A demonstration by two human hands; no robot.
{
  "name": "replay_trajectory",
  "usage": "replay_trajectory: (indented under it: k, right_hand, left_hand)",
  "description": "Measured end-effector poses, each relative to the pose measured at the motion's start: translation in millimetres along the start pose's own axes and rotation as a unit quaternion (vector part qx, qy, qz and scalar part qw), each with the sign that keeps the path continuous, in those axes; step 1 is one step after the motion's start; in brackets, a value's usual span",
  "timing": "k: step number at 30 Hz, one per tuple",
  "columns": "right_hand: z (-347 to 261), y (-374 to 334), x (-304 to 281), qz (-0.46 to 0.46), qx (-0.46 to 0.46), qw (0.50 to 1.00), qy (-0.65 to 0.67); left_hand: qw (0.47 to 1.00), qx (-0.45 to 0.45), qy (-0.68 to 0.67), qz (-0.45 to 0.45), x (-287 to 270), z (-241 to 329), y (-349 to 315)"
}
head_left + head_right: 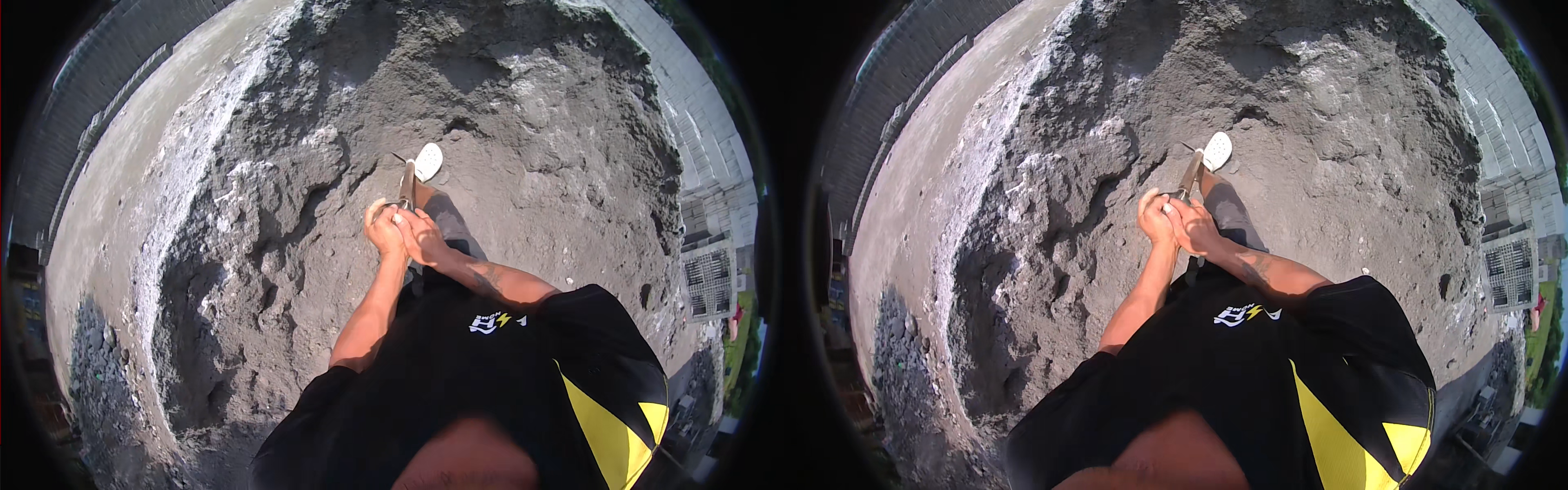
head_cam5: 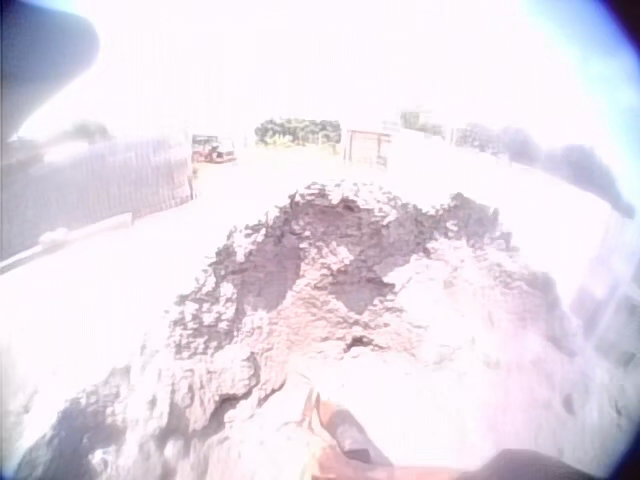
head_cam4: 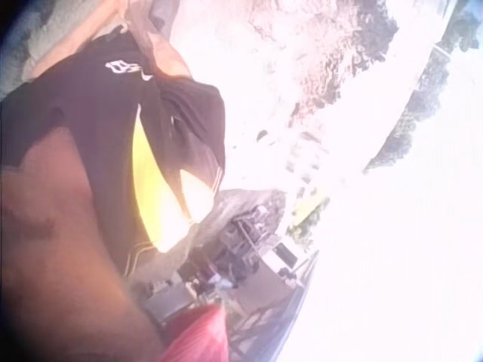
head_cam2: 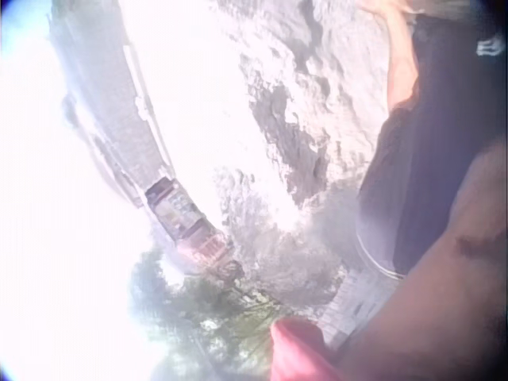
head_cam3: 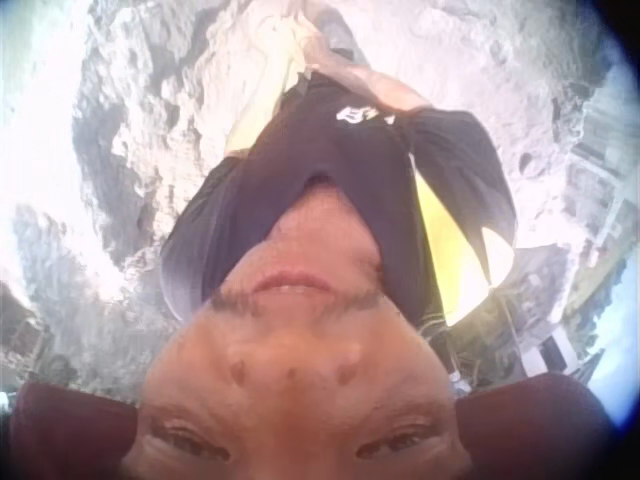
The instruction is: The person uses a long-handled screed tool to level and smooth a large pile of wet concrete on the ground. The person repeatedly drags and pushes the tool across the surface to flatten it.
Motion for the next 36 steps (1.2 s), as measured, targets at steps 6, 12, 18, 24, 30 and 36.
replay_trajectory:
  k: [6,12,18,24,30,36]
  right_hand:
    - [12.4,-17.5,85.5,-0.123,0.114,0.984,-0.059]
    - [30.4,-101.3,31.1,0.039,0.046,0.989,-0.138]
    - [128.7,-312.4,4.0,-0.022,0.29,0.954,-0.076]
    - [170.5,-527.7,-16.6,-0.092,0.577,0.811,-0.015]
    - [143.2,-616.9,-10.8,-0.009,0.581,0.804,0.124]
    - [105.4,-685.3,-4.6,0.048,0.505,0.842,0.184]
  left_hand:
    - [0.991,-0.129,0.015,0.02,-71.4,-57.9,36.8]
    - [0.963,-0.269,0.011,0.036,-80.7,-53.4,21.7]
    - [0.955,-0.282,0.067,0.063,-203.3,-117.2,3.9]
    - [0.896,-0.415,0.143,0.069,-273.7,-182.2,-83.5]
    - [0.909,-0.411,0.049,-0.047,-195.4,-197.5,-197.5]
    - [0.927,-0.356,0.08,-0.089,-185.8,-160.3,-219.2]
Point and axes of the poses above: each hand's wrist, its own y-axis towards the middle knuckle, its own x-axis out of the palm, z = x × y, the point moved 7 cm from there along y, towards the middle knuckle, and after that the axes turned 4 degrees about x, right-handed, at the moved point
